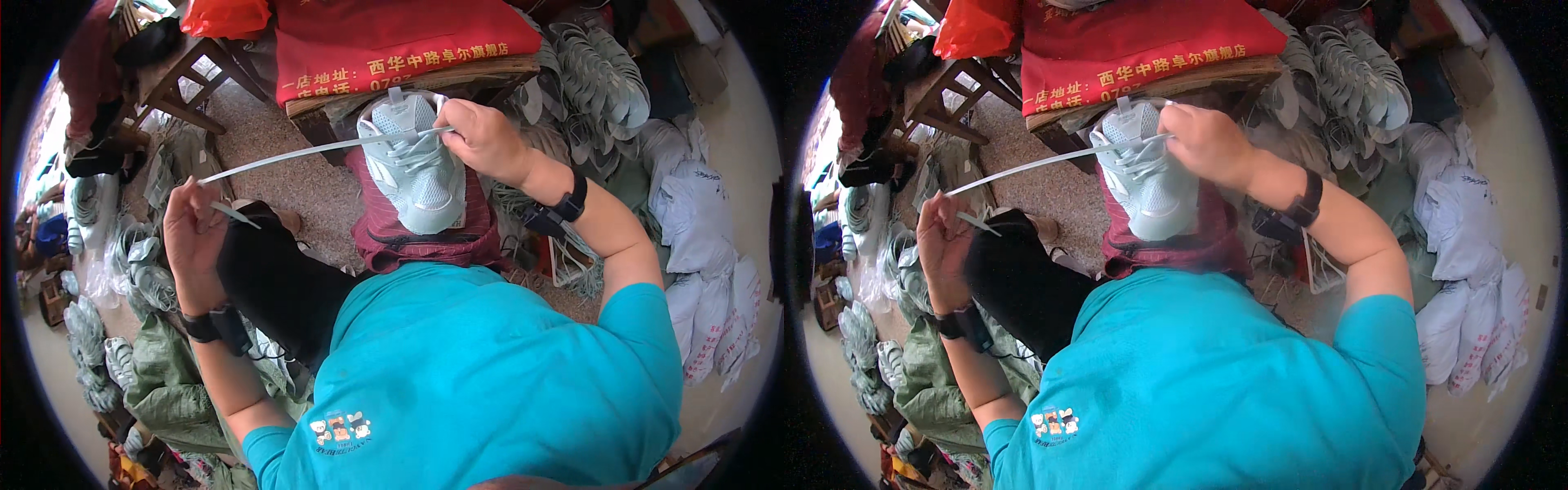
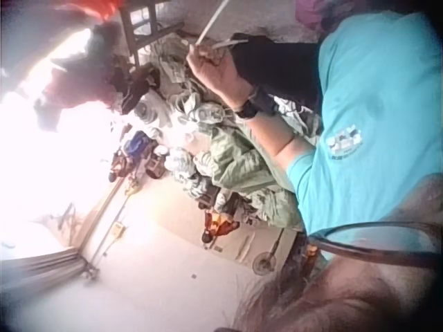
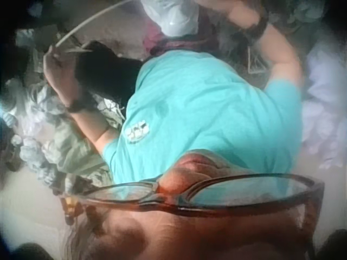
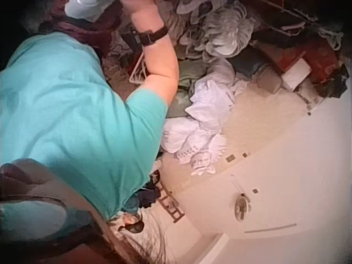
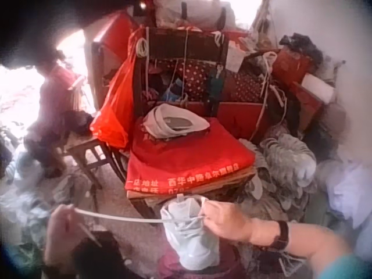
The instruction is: The person is sitting on the floor in a cluttered room, repeatedly threading shoelaces through the eyelets of a light-colored sneaker. They pull the laces tight and adjust the shoe's position on their lap, handling the shoe and laces by hand.
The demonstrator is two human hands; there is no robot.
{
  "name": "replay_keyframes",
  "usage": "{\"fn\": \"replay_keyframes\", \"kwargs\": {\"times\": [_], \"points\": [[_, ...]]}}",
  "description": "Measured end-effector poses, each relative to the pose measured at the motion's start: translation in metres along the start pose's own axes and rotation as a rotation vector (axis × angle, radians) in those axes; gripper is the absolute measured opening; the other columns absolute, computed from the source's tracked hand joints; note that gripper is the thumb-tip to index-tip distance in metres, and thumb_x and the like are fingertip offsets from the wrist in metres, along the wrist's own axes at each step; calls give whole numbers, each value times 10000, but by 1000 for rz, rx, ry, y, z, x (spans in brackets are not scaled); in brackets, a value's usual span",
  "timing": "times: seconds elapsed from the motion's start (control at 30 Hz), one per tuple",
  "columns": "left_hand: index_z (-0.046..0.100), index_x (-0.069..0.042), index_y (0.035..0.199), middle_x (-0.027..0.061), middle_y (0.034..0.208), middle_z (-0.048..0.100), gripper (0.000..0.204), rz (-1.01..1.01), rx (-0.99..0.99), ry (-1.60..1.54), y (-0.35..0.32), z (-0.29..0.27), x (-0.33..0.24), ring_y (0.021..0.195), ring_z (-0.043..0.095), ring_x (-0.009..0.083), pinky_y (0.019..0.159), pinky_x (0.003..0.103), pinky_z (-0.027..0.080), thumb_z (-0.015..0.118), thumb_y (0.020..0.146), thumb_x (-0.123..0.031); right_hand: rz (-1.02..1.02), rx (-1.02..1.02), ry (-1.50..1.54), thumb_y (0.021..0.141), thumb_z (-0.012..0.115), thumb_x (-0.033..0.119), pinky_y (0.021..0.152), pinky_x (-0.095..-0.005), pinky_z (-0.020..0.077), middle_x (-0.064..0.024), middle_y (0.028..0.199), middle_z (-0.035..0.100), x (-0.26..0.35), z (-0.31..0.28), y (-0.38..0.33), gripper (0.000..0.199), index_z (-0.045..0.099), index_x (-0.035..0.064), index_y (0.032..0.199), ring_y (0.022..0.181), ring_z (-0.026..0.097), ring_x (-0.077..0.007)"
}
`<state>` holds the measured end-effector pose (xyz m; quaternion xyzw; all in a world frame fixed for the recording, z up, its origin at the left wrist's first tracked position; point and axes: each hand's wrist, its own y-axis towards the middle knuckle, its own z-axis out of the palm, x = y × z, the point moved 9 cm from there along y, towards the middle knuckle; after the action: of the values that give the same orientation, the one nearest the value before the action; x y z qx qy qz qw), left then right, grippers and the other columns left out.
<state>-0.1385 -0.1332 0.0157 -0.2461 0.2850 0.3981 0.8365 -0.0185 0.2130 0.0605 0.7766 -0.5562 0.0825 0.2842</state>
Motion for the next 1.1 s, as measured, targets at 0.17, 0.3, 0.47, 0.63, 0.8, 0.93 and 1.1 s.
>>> {"fn": "replay_keyframes", "kwargs": {"times": [0.17, 0.3, 0.47, 0.63, 0.8, 0.93, 1.1], "points": [[519, -46, 733, 8, 619, 398, 269, 30, -185, -192, -2, -45, -9, 502, 274, 95, 542, 255, 280, 518, 984, -144, 464, 123, 671, 898, 638, 58, 627, -193, 408, 41, 834, 585, -37, 21, -15, 64, 597, 34, 942, 757, 496, -7], [590, -22, 843, 11, 672, 455, 203, 46, -192, -308, 4, -53, -2, 531, 319, 96, 579, 254, 312, 548, 976, -170, 497, 204, 776, 933, 626, 97, 640, -176, 389, 74, 837, 561, -44, 21, -13, 56, 612, 44, 937, 755, 457, 8], [675, -105, 1157, 55, 982, 633, 244, 115, -225, -238, -3, -69, -28, 881, 568, 149, 773, 325, 403, 585, 966, -225, 319, 275, 246, 895, 620, 120, 711, -308, 474, -37, 876, 637, -52, -3, -9, 82, 653, 56, 934, 792, 599, -182], [664, -62, 1162, 160, 1250, 581, 260, 208, -403, -343, -20, -113, -53, 1082, 542, 279, 997, 410, 408, 570, 962, -198, 101, -20, -369, 890, 578, 153, 731, -397, 496, -108, 900, 660, -64, -42, -20, 138, 672, 110, 981, 832, 633, -339], [635, 1, 1164, 178, 1201, 621, 283, 393, -412, -478, -13, -113, -63, 962, 562, 238, 913, 387, 425, 492, 991, -172, 749, -158, 583, 960, 505, 141, 799, -371, 533, -101, 961, 695, -133, -49, -49, 180, 633, 67, 1062, 866, 673, -275], [643, 32, 1065, 159, 1056, 667, 294, 428, -244, -348, -13, -110, -88, 736, 490, 175, 735, 323, 395, 452, 1004, -183, 657, -464, 1431, 976, 490, 90, 797, -303, 539, -165, 1061, 655, -159, -83, -50, 208, 580, -44, 1106, 885, 639, -169], [654, 12, 1039, 128, 990, 684, 358, 410, -314, -64, 2, -93, -79, 649, 441, 128, 609, 258, 376, 437, 1011, -272, 711, -973, 1246, 948, 492, 9, 543, -217, 393, -144, 939, 611, -267, -176, -135, 218, 570, -84, 1129, 623, 436, -96]]}}
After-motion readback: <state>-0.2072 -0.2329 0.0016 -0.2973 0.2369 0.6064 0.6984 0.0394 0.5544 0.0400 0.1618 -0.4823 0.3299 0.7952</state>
